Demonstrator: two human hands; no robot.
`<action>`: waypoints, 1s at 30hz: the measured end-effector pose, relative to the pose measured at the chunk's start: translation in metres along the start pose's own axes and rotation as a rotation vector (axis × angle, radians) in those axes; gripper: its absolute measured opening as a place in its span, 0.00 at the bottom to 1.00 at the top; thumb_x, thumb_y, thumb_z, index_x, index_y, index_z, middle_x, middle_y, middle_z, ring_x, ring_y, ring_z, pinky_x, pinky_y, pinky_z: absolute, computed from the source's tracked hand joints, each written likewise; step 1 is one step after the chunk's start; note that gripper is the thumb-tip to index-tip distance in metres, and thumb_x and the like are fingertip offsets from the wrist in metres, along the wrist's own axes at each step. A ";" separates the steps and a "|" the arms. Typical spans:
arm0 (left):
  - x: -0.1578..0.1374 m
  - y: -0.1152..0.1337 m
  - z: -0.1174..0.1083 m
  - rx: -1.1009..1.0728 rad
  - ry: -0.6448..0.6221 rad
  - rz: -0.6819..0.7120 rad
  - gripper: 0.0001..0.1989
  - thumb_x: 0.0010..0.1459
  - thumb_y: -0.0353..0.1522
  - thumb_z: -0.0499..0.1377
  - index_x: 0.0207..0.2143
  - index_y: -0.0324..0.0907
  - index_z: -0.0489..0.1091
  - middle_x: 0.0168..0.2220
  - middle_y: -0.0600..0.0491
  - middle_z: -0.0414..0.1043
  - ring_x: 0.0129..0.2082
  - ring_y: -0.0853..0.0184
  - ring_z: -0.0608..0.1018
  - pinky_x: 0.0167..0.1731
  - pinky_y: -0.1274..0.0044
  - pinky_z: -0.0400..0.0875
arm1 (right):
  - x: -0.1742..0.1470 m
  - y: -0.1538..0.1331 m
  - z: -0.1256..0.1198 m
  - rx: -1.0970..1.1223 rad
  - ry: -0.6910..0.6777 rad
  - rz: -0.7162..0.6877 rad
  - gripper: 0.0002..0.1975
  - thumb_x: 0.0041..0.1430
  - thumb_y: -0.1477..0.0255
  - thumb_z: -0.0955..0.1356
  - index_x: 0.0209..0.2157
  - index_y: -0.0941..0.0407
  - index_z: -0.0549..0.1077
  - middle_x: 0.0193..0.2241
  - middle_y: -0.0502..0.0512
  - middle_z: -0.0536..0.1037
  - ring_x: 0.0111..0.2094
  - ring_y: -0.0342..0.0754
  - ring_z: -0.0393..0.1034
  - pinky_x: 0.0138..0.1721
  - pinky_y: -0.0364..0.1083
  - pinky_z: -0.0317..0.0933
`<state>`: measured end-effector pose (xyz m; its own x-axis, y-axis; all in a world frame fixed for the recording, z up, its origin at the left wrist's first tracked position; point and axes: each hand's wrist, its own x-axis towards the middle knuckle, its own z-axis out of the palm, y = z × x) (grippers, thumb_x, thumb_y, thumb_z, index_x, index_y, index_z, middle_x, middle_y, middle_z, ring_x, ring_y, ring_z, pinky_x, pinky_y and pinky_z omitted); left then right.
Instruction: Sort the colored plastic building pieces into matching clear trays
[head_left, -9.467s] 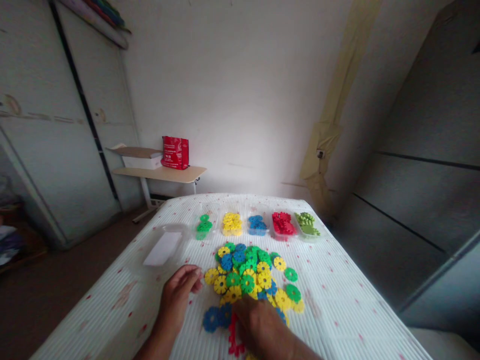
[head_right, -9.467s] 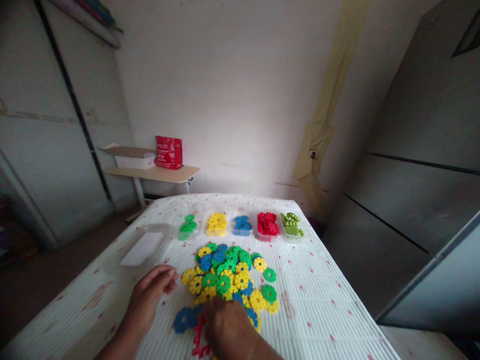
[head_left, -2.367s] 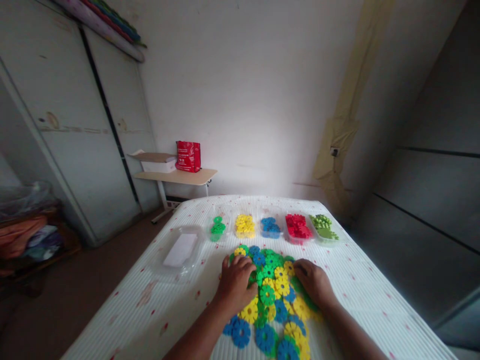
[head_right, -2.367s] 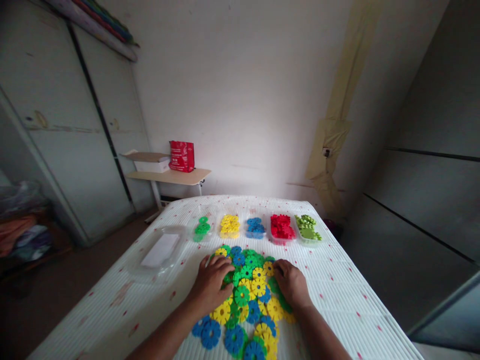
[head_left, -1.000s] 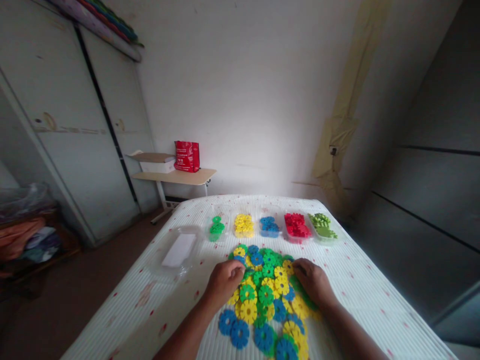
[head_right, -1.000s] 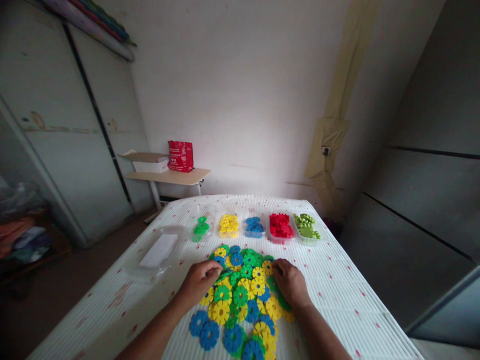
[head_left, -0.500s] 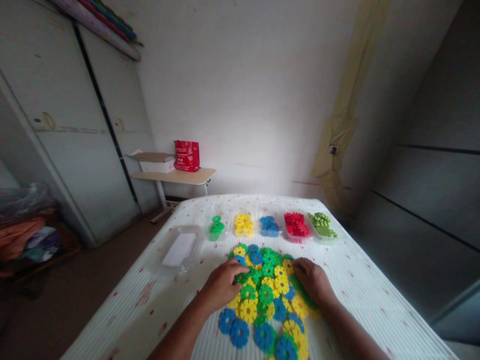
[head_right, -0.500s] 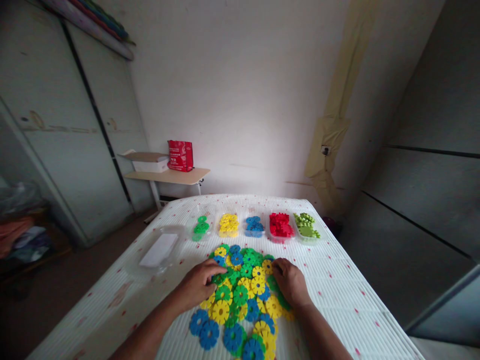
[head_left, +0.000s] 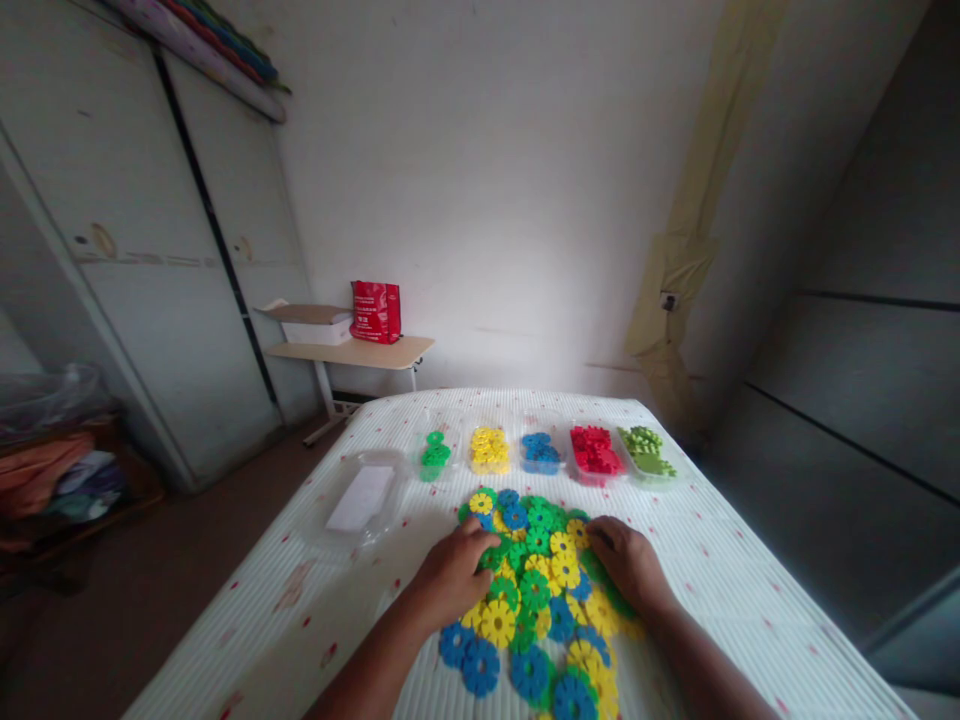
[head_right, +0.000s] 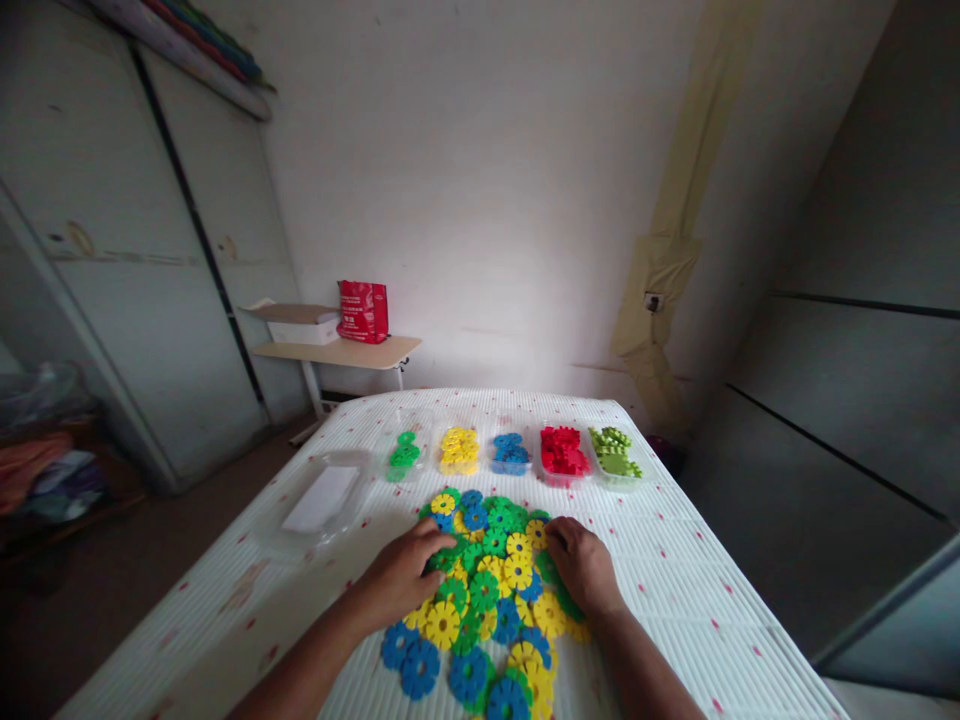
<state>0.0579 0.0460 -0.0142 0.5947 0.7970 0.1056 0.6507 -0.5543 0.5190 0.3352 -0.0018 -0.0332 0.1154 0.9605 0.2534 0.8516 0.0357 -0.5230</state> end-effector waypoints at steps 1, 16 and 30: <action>0.000 -0.001 0.000 -0.017 0.010 0.011 0.19 0.47 0.27 0.54 0.43 0.46 0.69 0.44 0.51 0.66 0.43 0.67 0.71 0.45 0.78 0.64 | 0.000 0.000 0.000 0.001 -0.001 -0.001 0.13 0.55 0.68 0.58 0.32 0.54 0.71 0.33 0.53 0.76 0.35 0.47 0.70 0.37 0.43 0.61; 0.005 -0.010 0.000 -0.066 0.017 0.129 0.13 0.45 0.25 0.54 0.35 0.43 0.71 0.38 0.53 0.70 0.37 0.69 0.72 0.39 0.80 0.64 | 0.000 -0.001 -0.001 -0.003 0.011 -0.013 0.13 0.55 0.67 0.58 0.32 0.55 0.72 0.32 0.53 0.76 0.34 0.47 0.70 0.36 0.43 0.60; 0.004 -0.009 -0.001 -0.043 0.027 0.170 0.22 0.40 0.18 0.49 0.34 0.44 0.72 0.35 0.54 0.71 0.36 0.70 0.73 0.37 0.81 0.65 | -0.001 -0.002 -0.002 -0.005 0.003 -0.002 0.13 0.55 0.67 0.58 0.32 0.55 0.72 0.32 0.54 0.77 0.34 0.47 0.70 0.36 0.43 0.60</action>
<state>0.0539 0.0539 -0.0179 0.6811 0.6990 0.2178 0.5207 -0.6716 0.5271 0.3344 -0.0035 -0.0311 0.1149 0.9595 0.2572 0.8545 0.0365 -0.5181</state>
